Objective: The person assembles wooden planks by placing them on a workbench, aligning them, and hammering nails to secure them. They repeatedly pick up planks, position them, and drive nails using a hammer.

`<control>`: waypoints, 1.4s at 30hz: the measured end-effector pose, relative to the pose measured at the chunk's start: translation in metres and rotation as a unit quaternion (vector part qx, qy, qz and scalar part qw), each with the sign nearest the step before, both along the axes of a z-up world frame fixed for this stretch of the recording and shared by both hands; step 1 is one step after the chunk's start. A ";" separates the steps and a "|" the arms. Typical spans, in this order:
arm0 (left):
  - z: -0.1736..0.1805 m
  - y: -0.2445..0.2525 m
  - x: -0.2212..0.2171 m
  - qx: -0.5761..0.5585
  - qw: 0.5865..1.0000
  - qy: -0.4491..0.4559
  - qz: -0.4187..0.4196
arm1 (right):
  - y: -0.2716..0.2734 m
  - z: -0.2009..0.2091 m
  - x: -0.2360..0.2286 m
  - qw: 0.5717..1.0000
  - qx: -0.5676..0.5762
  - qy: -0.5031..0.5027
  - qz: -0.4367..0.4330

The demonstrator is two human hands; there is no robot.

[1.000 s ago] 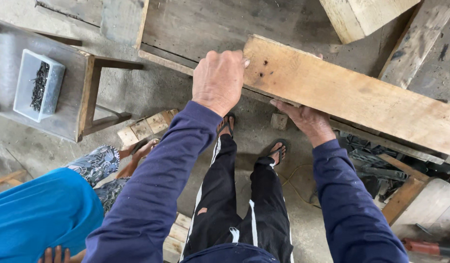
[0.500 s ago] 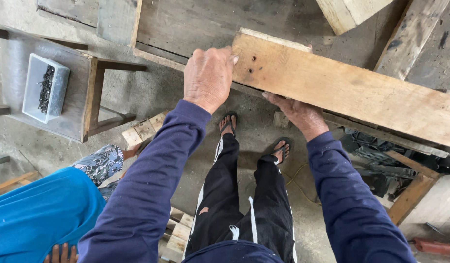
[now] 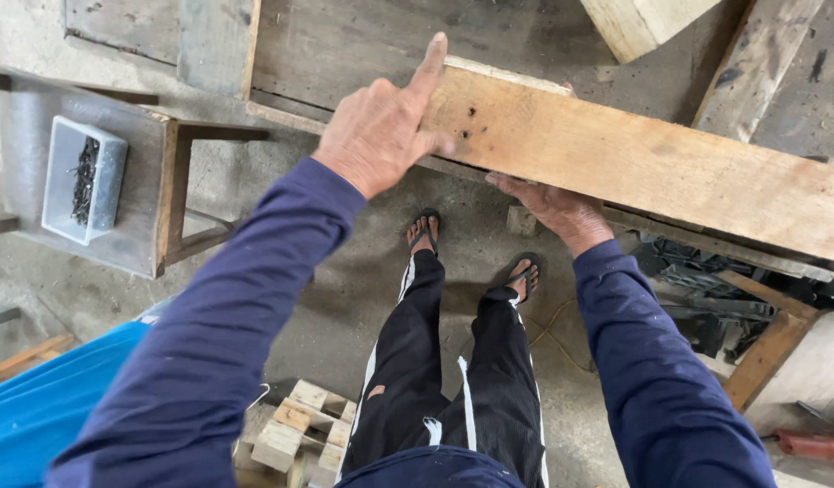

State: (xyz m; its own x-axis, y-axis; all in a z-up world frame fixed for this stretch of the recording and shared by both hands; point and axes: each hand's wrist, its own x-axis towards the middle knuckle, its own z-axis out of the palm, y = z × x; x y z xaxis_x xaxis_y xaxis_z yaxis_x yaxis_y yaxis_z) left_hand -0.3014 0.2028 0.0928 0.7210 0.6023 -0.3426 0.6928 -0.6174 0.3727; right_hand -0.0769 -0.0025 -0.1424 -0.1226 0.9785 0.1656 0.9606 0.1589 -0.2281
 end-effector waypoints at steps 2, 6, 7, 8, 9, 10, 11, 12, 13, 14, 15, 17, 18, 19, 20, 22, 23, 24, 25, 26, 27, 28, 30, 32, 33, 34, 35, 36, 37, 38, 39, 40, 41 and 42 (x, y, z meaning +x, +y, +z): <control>0.002 0.014 0.003 -0.045 0.995 0.069 -0.060 | -0.001 0.003 0.001 0.998 0.013 -0.058 0.002; -0.005 0.018 0.009 0.025 0.985 0.072 -0.155 | -0.002 0.001 -0.001 0.955 0.096 -0.278 0.044; -0.006 0.019 0.011 0.029 0.984 0.068 -0.160 | -0.001 0.000 0.000 0.965 0.095 -0.243 0.030; -0.008 0.020 0.012 0.033 0.984 0.065 -0.165 | 0.000 -0.002 0.001 0.960 0.109 -0.255 0.031; -0.010 0.016 0.010 0.031 0.983 0.064 -0.169 | -0.006 -0.003 -0.001 0.957 0.120 -0.263 0.033; -0.011 0.012 0.008 0.027 0.983 0.065 -0.168 | -0.012 -0.004 -0.003 0.953 0.130 -0.272 0.036; -0.012 0.013 0.008 0.029 0.983 0.065 -0.167 | -0.010 -0.005 -0.002 0.955 0.130 -0.264 0.033; -0.011 0.015 0.009 0.032 0.983 0.064 -0.166 | -0.008 -0.006 -0.001 0.958 0.131 -0.255 0.029; -0.011 0.016 0.010 0.030 0.984 0.060 -0.166 | -0.006 -0.006 0.001 0.960 0.131 -0.248 0.026; -0.010 0.017 0.011 0.028 0.984 0.056 -0.166 | -0.005 -0.006 0.003 0.956 0.145 -0.255 0.021; -0.011 0.016 0.012 0.023 0.985 0.054 -0.165 | -0.005 -0.006 0.004 0.953 0.157 -0.260 0.018; -0.011 0.013 0.011 0.019 0.985 0.066 -0.157 | -0.006 -0.006 0.002 0.953 0.131 -0.273 0.018; -0.011 0.011 0.009 0.016 0.985 0.074 -0.153 | -0.006 -0.006 -0.001 0.955 0.093 -0.280 0.022; -0.011 0.011 0.008 0.025 0.986 0.052 -0.156 | -0.006 -0.005 -0.001 0.955 0.057 -0.289 0.023; -0.010 0.012 0.007 0.035 0.986 0.031 -0.159 | -0.007 -0.004 -0.001 0.955 0.091 -0.283 0.021; -0.008 0.014 0.005 -0.010 0.992 0.027 -0.122 | -0.005 -0.001 0.002 0.948 0.161 -0.272 0.019; -0.007 0.016 0.000 -0.063 0.994 0.048 -0.080 | -0.003 0.000 0.002 0.961 0.133 -0.243 0.012; -0.006 0.017 -0.004 -0.116 0.990 0.068 -0.038 | -0.002 0.001 0.002 0.972 0.104 -0.212 0.006; -0.007 0.018 -0.009 -0.111 0.994 -0.009 0.017 | -0.001 0.002 0.000 0.981 0.073 -0.181 -0.001; -0.008 0.016 -0.012 -0.104 0.988 -0.087 0.071 | -0.001 0.004 -0.002 0.982 0.064 -0.178 -0.004; -0.011 0.015 -0.014 -0.096 0.974 -0.165 0.123 | -0.001 0.005 -0.002 0.983 0.056 -0.176 -0.008; -0.015 0.013 -0.014 -0.090 0.970 -0.166 0.151 | 0.000 0.006 -0.002 0.984 0.047 -0.174 -0.012; -0.027 0.001 -0.012 -0.081 0.960 -0.167 0.209 | -0.003 0.008 -0.001 0.959 0.103 -0.264 0.010; -0.036 -0.009 -0.012 -0.097 0.944 -0.183 0.256 | -0.006 0.008 -0.002 0.948 0.114 -0.295 0.019; -0.039 -0.011 -0.011 -0.103 0.936 -0.193 0.277 | -0.005 0.007 -0.001 0.953 0.099 -0.285 0.014; -0.041 -0.012 -0.011 -0.107 0.932 -0.200 0.281 | -0.004 0.006 -0.001 0.958 0.084 -0.275 0.009; -0.041 -0.014 -0.011 -0.112 0.928 -0.207 0.288 | -0.004 0.006 0.000 0.963 0.078 -0.256 0.009; -0.040 -0.015 -0.012 -0.117 0.924 -0.213 0.294 | -0.005 0.006 0.000 0.969 0.071 -0.238 0.010; -0.038 -0.015 -0.012 -0.125 0.922 -0.212 0.297 | -0.004 0.005 0.000 0.973 0.066 -0.221 0.009; -0.035 -0.014 -0.012 -0.133 0.921 -0.212 0.300 | -0.004 0.005 0.000 0.972 0.081 -0.222 0.011; -0.032 -0.013 -0.011 -0.141 0.918 -0.213 0.303 | -0.003 0.005 0.001 0.970 0.096 -0.224 0.012; -0.030 -0.011 -0.009 -0.143 0.918 -0.215 0.302 | -0.002 0.005 0.002 0.967 0.110 -0.227 0.013; -0.028 -0.011 -0.009 -0.146 0.917 -0.215 0.304 | -0.004 0.005 0.002 0.965 0.095 -0.243 0.014; -0.027 -0.010 -0.009 -0.149 0.916 -0.215 0.305 | -0.006 0.005 0.002 0.962 0.079 -0.259 0.016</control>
